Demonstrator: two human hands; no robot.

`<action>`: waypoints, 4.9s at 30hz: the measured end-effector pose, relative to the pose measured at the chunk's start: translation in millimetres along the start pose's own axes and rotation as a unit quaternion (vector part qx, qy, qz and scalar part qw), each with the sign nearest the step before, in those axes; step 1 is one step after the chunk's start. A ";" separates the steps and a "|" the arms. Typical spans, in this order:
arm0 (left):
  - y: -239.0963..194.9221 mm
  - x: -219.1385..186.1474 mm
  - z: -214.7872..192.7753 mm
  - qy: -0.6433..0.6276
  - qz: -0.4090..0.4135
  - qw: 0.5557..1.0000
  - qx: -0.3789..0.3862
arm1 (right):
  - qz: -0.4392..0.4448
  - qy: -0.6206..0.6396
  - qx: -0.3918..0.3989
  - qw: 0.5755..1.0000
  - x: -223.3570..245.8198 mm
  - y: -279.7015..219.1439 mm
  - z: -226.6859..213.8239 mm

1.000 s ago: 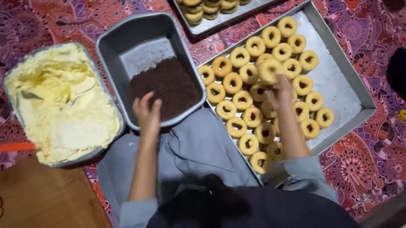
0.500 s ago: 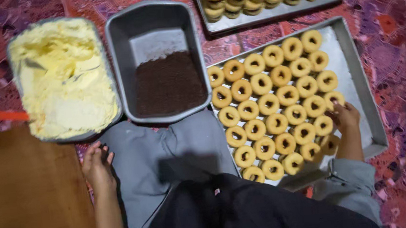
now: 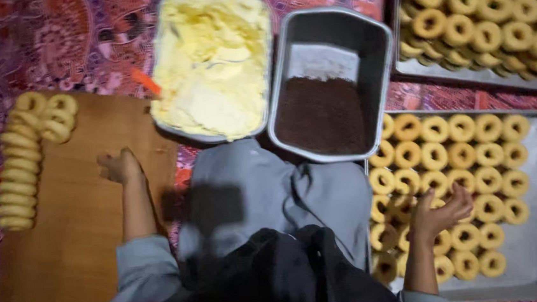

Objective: The person fills ring-shaped donuts with a yellow cream using a small orange spatula, then rolls them in a dark granular topping and places them on a metal tray. The process is repeated for multiple donuts.

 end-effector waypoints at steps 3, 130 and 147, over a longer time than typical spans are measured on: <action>68.0 -41.8 -3.2 0.115 0.011 0.993 -0.026 | -0.025 0.036 0.008 0.999 72.0 10.7 18.0; -400.6 -126.7 149.6 -0.085 0.232 0.735 0.631 | -0.168 0.106 0.340 0.919 235.1 105.0 183.6; -457.5 -101.3 187.3 -0.323 -0.270 0.510 0.750 | -0.125 0.375 0.076 0.915 260.8 110.3 91.9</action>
Point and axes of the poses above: each hand's wrist, its own y-axis towards the middle knuckle, its own z-axis out of the palm, x = y × z, the point moved 5 cm from there along y, towards the middle knuckle, and after that the axes turned 8 degrees about -z, right-handed, at the moved point
